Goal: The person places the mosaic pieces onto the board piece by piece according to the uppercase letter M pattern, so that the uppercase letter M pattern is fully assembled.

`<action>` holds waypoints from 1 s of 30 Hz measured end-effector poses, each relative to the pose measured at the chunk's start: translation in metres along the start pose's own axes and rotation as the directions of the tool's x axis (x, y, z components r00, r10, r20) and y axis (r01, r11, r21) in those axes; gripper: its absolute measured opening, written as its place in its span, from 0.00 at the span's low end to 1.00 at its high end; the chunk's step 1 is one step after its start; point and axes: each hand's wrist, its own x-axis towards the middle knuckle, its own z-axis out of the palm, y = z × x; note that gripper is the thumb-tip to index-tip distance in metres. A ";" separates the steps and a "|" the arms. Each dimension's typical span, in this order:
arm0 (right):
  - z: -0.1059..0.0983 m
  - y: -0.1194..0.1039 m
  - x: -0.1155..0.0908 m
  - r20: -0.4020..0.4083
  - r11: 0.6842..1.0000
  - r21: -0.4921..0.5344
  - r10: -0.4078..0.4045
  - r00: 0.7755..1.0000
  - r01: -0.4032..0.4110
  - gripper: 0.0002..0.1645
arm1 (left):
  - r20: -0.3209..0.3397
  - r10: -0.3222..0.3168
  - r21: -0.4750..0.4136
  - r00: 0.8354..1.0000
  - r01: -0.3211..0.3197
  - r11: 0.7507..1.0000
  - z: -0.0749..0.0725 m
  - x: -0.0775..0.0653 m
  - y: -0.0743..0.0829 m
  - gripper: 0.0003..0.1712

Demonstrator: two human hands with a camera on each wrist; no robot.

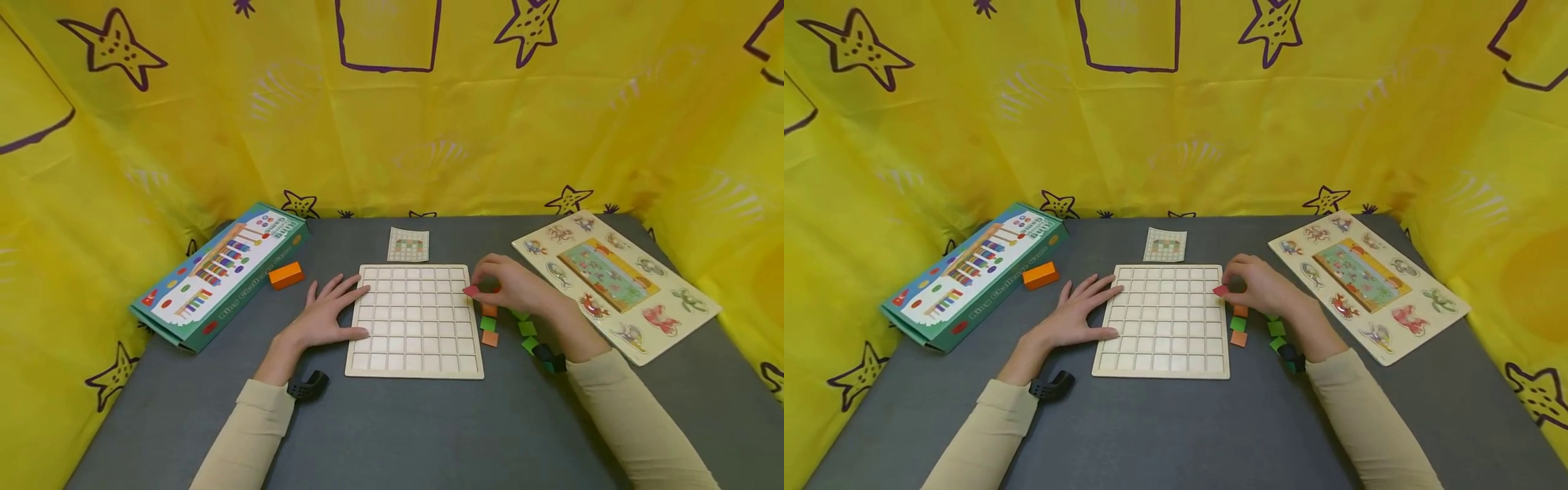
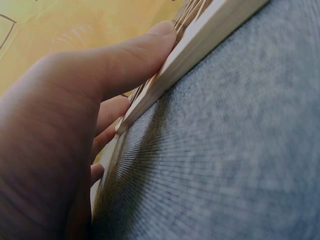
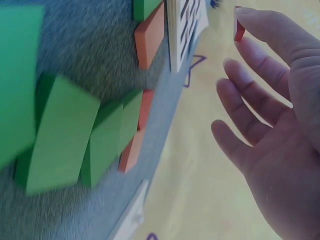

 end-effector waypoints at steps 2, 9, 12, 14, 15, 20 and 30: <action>0.002 -0.001 0.002 0.004 1.000 0.007 0.002 1.000 -0.002 0.09 | -0.002 0.002 0.001 1.000 -0.002 1.000 0.002 0.001 -0.001 0.52; 0.008 0.001 0.004 0.015 0.999 0.015 0.041 0.999 -0.041 0.10 | 0.000 0.000 0.005 1.000 0.000 1.000 0.004 0.002 -0.004 0.52; 0.010 0.007 0.002 0.006 0.999 0.003 0.052 0.999 -0.052 0.10 | 0.001 -0.001 0.009 1.000 0.001 1.000 0.004 0.002 -0.004 0.52; 0.010 0.012 0.000 -0.001 0.999 -0.004 0.054 0.999 -0.054 0.09 | 0.000 -0.003 0.010 1.000 0.003 1.000 0.004 0.002 -0.004 0.52; 0.010 0.015 -0.001 -0.002 0.998 -0.009 0.058 0.998 -0.058 0.09 | 0.000 -0.003 0.012 1.000 0.003 1.000 0.004 0.002 -0.004 0.52; 0.003 0.024 -0.001 0.025 0.996 -0.021 0.084 0.996 -0.083 0.08 | -0.003 -0.004 0.012 1.000 0.004 1.000 0.003 0.002 -0.005 0.52; -0.009 0.040 0.013 0.093 0.977 -0.043 0.211 0.973 -0.207 0.11 | 0.005 -0.006 0.005 1.000 0.006 1.000 0.003 0.001 -0.003 0.53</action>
